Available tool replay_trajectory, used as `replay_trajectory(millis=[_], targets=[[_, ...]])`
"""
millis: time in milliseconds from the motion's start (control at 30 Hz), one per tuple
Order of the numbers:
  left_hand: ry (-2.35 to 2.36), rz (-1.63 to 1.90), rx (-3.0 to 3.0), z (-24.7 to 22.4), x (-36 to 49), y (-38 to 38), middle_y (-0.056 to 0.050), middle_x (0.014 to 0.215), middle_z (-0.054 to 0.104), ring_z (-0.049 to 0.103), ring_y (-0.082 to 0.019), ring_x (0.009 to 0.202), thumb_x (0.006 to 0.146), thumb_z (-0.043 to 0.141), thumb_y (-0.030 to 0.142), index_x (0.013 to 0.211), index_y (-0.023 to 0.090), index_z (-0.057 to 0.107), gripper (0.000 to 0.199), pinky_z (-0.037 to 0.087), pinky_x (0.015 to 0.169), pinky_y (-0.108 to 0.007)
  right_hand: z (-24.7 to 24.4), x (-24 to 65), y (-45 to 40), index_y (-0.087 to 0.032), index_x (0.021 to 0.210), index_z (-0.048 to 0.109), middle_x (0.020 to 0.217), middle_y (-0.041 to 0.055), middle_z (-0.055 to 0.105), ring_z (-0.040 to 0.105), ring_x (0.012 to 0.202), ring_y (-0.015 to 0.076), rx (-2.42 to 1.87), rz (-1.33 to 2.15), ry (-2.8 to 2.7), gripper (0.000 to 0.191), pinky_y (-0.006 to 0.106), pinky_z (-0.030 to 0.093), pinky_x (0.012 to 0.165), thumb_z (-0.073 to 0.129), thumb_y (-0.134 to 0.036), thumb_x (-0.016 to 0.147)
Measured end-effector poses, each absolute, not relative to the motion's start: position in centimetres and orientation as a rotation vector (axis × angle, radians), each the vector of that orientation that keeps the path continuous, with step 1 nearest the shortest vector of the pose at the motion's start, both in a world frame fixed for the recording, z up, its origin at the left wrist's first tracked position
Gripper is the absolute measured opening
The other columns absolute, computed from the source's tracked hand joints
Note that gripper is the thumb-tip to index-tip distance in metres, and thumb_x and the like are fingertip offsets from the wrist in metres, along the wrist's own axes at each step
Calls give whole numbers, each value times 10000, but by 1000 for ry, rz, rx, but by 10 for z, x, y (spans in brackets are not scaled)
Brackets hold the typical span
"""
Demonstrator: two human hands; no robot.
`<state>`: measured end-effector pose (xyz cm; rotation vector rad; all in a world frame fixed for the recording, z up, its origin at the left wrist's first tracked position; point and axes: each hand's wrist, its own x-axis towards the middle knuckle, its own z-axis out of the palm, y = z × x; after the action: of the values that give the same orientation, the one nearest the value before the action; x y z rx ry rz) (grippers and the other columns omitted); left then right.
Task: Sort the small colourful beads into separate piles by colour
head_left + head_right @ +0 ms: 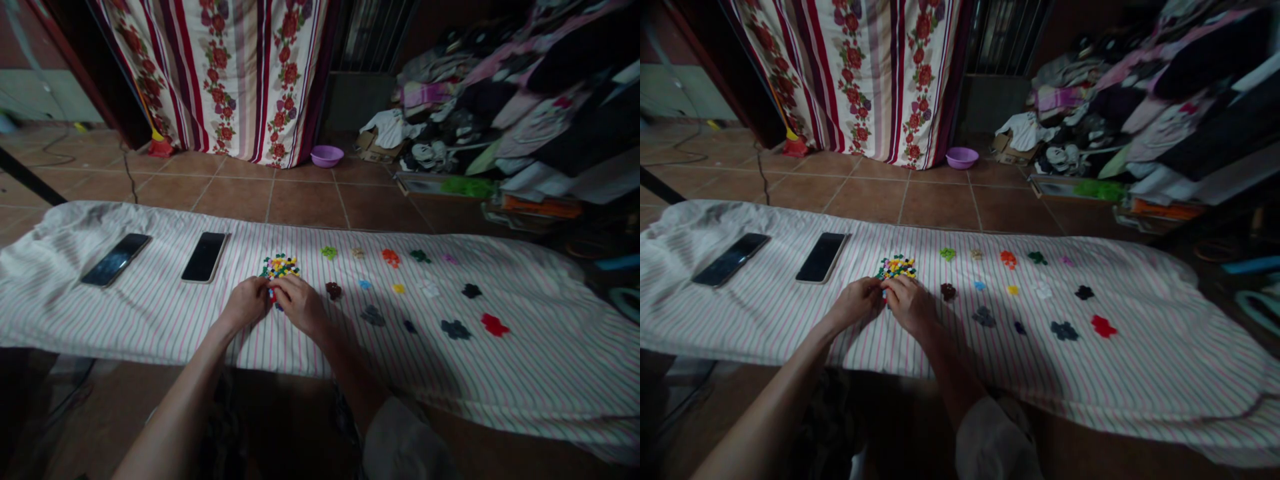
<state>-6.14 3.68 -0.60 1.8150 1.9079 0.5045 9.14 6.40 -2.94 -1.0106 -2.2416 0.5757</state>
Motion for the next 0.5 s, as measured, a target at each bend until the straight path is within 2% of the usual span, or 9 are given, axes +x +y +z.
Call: replay_trajectory(millis=[200, 367, 500], targets=[[1883, 556, 1755, -3, -60, 37, -74, 948, 679, 604, -169, 881, 865, 380, 269, 933, 193, 661, 298, 422, 801, -280, -32, 98, 70, -219, 984, 678, 991, 57, 643, 608, 943, 160, -1041, 600, -2058, 240, 278, 484, 866, 447, -195, 925], [1902, 629, 1696, 1, -59, 37, -71, 939, 683, 608, -156, 865, 849, 397, 249, 913, 191, 662, 279, 434, 801, -276, -29, 113, 78, -217, 986, 683, 970, 78, 641, 611, 961, 193, -1019, 496, -1959, 249, 334, 508, 872, 450, -186, 904], [1911, 651, 1670, 2, -59, 39, -62, 927, 687, 616, -150, 880, 842, 393, 240, 900, 191, 650, 267, 443, 794, -262, -26, 137, 89, -215, 946, 691, 927, 77, 643, 623, 912, 192, -1054, 393, -1885, 260, 329, 522, 839, 439, -182, 891]])
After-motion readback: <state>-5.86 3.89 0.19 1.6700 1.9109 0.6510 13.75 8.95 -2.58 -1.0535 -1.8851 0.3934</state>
